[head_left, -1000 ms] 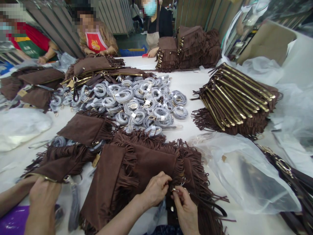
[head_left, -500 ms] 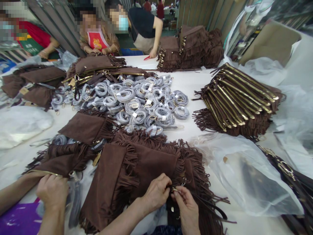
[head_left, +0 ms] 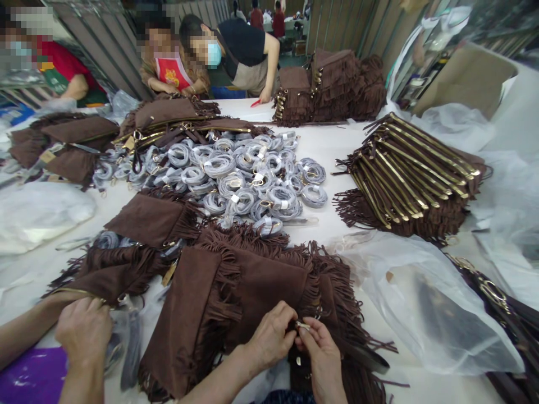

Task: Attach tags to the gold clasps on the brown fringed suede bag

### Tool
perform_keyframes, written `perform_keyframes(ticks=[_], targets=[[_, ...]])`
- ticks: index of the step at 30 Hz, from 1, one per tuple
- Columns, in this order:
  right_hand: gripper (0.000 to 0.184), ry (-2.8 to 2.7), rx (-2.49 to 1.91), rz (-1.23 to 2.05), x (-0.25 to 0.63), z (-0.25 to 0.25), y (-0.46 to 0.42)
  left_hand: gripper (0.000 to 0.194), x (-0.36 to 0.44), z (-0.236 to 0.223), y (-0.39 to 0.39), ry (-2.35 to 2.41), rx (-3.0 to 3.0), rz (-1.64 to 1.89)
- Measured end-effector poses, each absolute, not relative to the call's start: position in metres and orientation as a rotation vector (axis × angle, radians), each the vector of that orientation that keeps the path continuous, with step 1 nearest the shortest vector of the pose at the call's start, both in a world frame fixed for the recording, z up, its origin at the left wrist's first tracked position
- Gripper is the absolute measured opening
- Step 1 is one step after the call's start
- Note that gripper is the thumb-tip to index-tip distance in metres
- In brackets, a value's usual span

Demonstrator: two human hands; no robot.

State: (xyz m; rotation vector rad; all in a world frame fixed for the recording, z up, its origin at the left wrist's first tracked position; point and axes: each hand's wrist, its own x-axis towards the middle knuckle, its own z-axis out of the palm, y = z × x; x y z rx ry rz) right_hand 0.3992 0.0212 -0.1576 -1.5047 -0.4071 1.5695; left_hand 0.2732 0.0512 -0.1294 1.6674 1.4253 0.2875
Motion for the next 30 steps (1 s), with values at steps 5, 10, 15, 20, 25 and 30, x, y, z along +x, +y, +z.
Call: perform_keyframes(ticks=[5,10,15,20,25,30], targets=[[0.035,-0.897,-1.608,1.418,0.406,-0.165,0.017,0.025,0.274,-0.133,0.054,1.415,1.678,0.240],[0.029,-1.123,-1.652,1.315,0.409,-0.167,0.017,0.024,0.273,-0.136,0.057,1.432,1.613,0.266],[0.031,-1.290,-1.670,1.274,0.407,-0.161,0.028,0.026,0.273,-0.132,0.055,1.404,1.659,0.280],[0.041,-1.438,-1.706,1.280,0.408,-0.154,0.034,0.024,0.273,-0.133,0.055,1.392,1.656,0.317],[0.046,-1.567,-1.678,1.270,0.409,-0.154,0.034,0.026,0.270,-0.139,0.053,1.397,1.568,0.372],[0.046,-1.581,-1.706,1.245,0.406,-0.155,0.037,0.022,0.268,-0.136,0.054,1.372,1.619,0.357]])
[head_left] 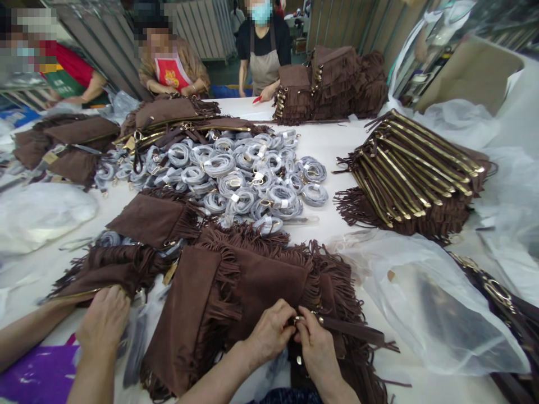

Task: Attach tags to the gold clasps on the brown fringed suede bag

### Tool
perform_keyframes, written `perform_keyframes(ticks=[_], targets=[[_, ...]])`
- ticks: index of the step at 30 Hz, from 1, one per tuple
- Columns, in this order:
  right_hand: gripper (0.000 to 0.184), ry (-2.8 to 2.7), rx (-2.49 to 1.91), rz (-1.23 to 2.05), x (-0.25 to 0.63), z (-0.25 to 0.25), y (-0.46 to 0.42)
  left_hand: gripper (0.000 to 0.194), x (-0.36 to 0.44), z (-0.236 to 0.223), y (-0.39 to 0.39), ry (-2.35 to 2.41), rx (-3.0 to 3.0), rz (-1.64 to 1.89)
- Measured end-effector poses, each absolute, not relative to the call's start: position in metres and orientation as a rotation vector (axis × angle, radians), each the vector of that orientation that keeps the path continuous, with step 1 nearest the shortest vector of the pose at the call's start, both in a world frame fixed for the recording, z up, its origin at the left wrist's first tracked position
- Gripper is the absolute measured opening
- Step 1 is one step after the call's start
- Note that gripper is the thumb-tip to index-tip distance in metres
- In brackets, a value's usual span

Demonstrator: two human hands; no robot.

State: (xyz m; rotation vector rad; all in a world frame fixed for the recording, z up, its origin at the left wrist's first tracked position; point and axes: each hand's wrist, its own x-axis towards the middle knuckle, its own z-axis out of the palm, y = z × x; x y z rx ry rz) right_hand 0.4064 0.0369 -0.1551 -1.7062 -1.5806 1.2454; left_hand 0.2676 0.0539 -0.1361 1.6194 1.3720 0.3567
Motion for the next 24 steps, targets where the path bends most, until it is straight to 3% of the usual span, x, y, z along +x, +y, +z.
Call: perform_keyframes(ticks=[7,15,24], targets=[[0.050,-1.588,-1.741,1.343,0.407,-0.148,0.040,0.017,0.272,-0.136,0.053,1.407,1.664,0.353],[0.053,-1.703,-1.692,1.236,0.411,-0.156,0.034,0.011,0.288,-0.134,0.051,1.654,1.645,0.315],[0.051,-1.725,-1.639,1.246,0.413,-0.154,0.033,0.017,0.301,-0.135,0.051,1.834,1.715,0.127]])
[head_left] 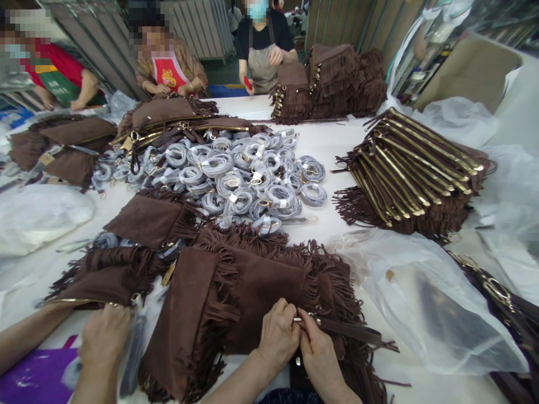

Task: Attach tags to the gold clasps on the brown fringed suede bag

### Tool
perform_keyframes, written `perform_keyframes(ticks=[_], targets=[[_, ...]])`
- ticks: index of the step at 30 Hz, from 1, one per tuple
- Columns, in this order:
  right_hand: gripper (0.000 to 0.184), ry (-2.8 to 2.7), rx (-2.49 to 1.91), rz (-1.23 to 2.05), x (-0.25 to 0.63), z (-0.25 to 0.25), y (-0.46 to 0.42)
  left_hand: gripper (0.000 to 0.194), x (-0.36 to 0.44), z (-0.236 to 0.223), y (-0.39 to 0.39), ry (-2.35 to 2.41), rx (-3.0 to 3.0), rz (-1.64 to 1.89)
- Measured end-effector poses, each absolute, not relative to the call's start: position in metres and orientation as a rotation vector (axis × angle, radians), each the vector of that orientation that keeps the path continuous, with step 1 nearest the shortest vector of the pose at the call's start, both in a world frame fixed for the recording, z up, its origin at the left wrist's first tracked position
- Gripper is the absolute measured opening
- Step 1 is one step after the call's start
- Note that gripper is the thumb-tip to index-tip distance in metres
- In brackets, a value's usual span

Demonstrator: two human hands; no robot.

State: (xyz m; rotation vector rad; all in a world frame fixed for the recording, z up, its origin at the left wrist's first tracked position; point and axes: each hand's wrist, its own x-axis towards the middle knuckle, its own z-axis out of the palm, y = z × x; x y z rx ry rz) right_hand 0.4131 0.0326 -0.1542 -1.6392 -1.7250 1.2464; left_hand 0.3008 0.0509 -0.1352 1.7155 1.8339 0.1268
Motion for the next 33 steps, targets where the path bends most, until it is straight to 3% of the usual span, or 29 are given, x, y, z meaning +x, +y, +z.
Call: perform_keyframes(ticks=[9,19,28,33], targets=[[0.024,-1.295,-1.609,1.289,0.412,-0.164,0.019,0.016,0.296,-0.139,0.048,1.807,1.727,0.298],[0.028,-0.806,-1.619,1.477,0.402,-0.162,0.030,0.013,0.283,-0.146,0.042,1.587,1.839,0.519],[0.029,-0.837,-1.629,1.530,0.401,-0.164,0.033,0.029,0.273,-0.137,0.042,1.472,1.662,0.525],[0.026,-0.949,-1.660,1.508,0.404,-0.162,0.033,0.025,0.274,-0.139,0.041,1.470,1.640,0.591]])
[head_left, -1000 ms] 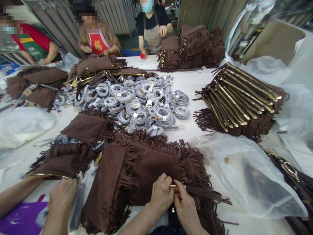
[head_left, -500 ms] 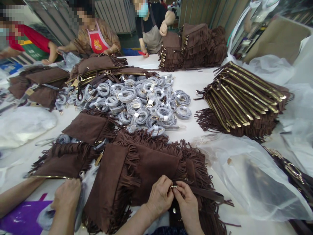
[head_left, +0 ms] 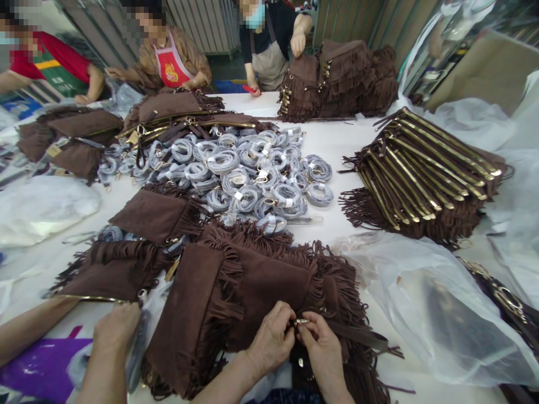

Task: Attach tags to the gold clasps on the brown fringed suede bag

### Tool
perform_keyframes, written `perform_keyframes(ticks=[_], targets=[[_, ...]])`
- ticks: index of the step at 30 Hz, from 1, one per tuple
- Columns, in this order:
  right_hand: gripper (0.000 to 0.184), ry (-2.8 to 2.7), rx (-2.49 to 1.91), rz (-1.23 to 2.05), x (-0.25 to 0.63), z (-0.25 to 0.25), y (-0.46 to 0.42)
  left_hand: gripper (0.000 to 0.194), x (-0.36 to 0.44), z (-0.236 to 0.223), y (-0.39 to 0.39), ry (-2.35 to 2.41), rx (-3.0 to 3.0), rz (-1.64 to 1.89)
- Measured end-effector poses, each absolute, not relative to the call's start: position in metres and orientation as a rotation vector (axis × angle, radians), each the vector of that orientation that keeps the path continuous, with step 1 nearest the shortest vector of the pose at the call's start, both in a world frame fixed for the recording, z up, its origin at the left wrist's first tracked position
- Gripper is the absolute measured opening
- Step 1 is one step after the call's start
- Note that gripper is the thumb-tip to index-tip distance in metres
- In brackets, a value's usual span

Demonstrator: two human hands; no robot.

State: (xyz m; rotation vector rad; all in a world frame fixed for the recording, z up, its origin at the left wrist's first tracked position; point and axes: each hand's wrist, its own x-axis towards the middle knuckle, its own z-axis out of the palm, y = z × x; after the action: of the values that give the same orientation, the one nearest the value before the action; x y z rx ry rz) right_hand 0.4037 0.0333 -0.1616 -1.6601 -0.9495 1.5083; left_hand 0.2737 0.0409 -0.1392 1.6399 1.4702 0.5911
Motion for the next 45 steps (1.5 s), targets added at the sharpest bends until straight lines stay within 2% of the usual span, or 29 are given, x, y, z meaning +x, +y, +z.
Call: perform_keyframes(ticks=[30,36,40,45], targets=[[0.024,-1.152,-1.668,1.448,0.407,-0.162,0.034,0.015,0.273,-0.147,0.038,1.477,1.575,0.696],[0.030,-1.265,-1.668,1.335,0.410,-0.162,0.028,0.032,0.276,-0.138,0.041,1.461,1.614,0.563],[0.024,-1.301,-1.638,1.265,0.418,-0.162,0.019,0.030,0.276,-0.138,0.042,1.461,1.645,0.490],[0.022,-1.292,-1.618,1.373,0.430,-0.155,0.011,0.042,0.274,-0.132,0.035,1.441,1.726,0.558]])
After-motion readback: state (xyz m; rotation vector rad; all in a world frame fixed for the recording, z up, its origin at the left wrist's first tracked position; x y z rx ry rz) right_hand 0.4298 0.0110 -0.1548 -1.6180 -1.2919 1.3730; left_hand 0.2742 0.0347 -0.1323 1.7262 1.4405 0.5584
